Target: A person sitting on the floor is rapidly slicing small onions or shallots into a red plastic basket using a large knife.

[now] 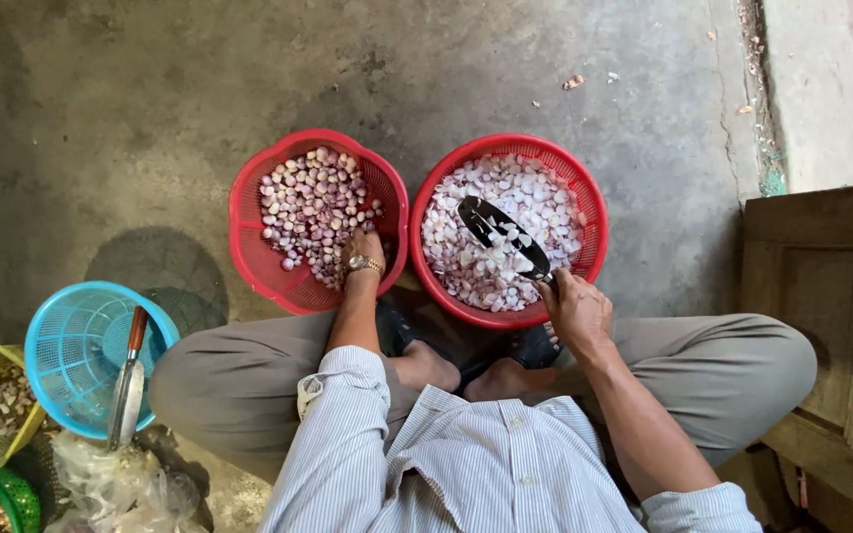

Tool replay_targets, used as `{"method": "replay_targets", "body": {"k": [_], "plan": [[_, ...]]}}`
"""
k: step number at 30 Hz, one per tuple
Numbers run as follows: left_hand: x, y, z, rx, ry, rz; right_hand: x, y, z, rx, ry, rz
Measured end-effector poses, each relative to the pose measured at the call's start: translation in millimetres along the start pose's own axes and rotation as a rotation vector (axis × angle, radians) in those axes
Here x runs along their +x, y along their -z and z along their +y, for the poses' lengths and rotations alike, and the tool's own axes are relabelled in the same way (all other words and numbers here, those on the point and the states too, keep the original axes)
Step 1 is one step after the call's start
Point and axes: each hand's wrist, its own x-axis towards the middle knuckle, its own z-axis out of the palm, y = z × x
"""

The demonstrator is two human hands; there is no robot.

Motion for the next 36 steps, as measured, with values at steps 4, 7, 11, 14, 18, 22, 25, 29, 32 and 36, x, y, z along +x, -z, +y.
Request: {"method": "replay_targets", "body": {"k": [4, 7, 11, 14, 18, 22, 25, 29, 32, 36], "plan": [[-1.0, 3.6, 3.1, 0.322, -0.217, -0.046, 2.1, -4.7, 3.1, 0.05, -0.009, -0.021], [-30.6, 26.6, 10.4, 0.27, -0.275, -0.034, -0.6, -3.8, 5.0, 0.086, -0.015, -0.038], [-42.0, 40.6, 7.3, -0.364, -0.2, 0.206, -4.7, 1.5, 4.1, 0.217, -0.036, -0.048], [-45.8, 70.9, 29.9, -1.583, 0.046, -0.213, -7.7, 3.1, -3.1, 0.28, 0.005, -0.022], [-127.3, 94.5, 96.2, -1.716, -0.058, -0.487, -15.4, 12.9, -22.1, 0.287, 0.114, 0.035], [-166.8, 55.0, 119.4, -1.39, -0.265, -0.385, -19.2, 7.4, -21.3, 0.177, 0.232, 0.035], [-168.1, 19.1, 119.1, -1.376, -0.31, -0.386, -22.3, 7.6, -17.3, 0.107, 0.215, 0.004], [-174.3, -30.2, 126.4, -1.379, -0.192, -0.499, -11.2, 5.7, -10.9, 0.112, 0.084, -0.035], [-196.3, -12.4, 140.3, -1.412, -0.119, -0.484, -4.9, -1.1, -3.9, 0.126, 0.015, -0.036], [-121.9, -44.6, 109.4, -1.242, -0.02, -0.293, -23.2, 2.1, -12.0, 0.083, 0.069, -0.074]]}}
